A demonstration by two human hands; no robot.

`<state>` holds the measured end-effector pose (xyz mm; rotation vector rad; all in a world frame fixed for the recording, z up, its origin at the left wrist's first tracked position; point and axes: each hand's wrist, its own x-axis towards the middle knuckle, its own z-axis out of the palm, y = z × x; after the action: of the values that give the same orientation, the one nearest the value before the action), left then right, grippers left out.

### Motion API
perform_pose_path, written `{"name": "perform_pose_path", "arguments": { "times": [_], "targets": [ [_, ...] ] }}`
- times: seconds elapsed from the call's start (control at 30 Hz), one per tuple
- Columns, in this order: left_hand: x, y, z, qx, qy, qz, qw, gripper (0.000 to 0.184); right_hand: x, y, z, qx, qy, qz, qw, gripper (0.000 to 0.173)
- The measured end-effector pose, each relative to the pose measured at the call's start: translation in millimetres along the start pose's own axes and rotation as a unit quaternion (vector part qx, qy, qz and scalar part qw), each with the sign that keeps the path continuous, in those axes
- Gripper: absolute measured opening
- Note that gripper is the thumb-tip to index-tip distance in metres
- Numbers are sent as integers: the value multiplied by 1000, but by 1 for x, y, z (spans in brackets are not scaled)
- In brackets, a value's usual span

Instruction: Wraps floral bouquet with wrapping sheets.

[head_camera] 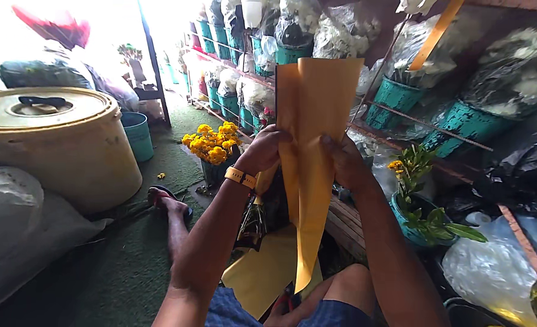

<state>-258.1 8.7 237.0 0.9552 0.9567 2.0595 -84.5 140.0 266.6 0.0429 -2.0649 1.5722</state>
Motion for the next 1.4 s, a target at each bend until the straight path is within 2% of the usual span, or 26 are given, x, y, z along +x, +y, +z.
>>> {"name": "perform_pose_path", "arguments": {
  "times": [0.1,0.13,0.17,0.2,0.23,0.33,0.4,0.57,0.67,0.83,0.93,1.0,1.07,1.17,1.27,1.33,1.4],
  "targets": [
    [5,-4,-4,121,28,86,989,18,-8,-3,-9,-71,28,7,997,34],
    [8,-3,-6,216,79,126,965,20,-11,-6,-13,-114,48,0,992,35],
    [12,2,-9,325,136,149,924,21,-14,-9,-18,-144,74,-12,987,37],
    [16,5,-11,404,167,147,887,23,-15,-10,-22,-163,101,-20,981,39],
    [18,7,-11,438,167,146,871,26,-15,-11,-25,-172,118,-30,978,41],
    [21,7,-3,388,113,187,895,26,-10,-11,-22,-143,108,-81,981,40],
    [24,6,3,325,89,194,921,24,-11,-11,-16,-130,91,-82,984,38],
    [22,9,14,245,43,157,956,24,-10,-14,-15,-114,48,-73,990,33],
    [24,10,21,224,53,156,961,23,-8,-13,-16,-96,60,-70,991,32],
    [28,5,31,195,27,134,971,20,-6,-10,-13,-37,48,-45,997,25],
    [27,3,32,186,-12,110,976,19,-4,-13,-14,-46,45,2,998,34],
    [25,3,33,141,-34,70,987,19,-3,-14,-16,-48,46,14,998,38],
    [23,3,34,103,-62,41,992,26,-3,-14,-17,-44,47,16,998,38],
    [23,-5,32,87,-131,57,986,28,-4,-14,-16,-29,38,21,999,38],
    [25,-14,33,69,-138,92,984,16,-8,-14,-16,-89,44,28,995,36],
    [25,-18,32,77,-129,91,984,13,-12,-17,-16,-184,95,19,978,39],
    [24,-18,30,91,-134,70,984,15,-9,-17,-20,-234,174,-10,957,58]
  ]
}}
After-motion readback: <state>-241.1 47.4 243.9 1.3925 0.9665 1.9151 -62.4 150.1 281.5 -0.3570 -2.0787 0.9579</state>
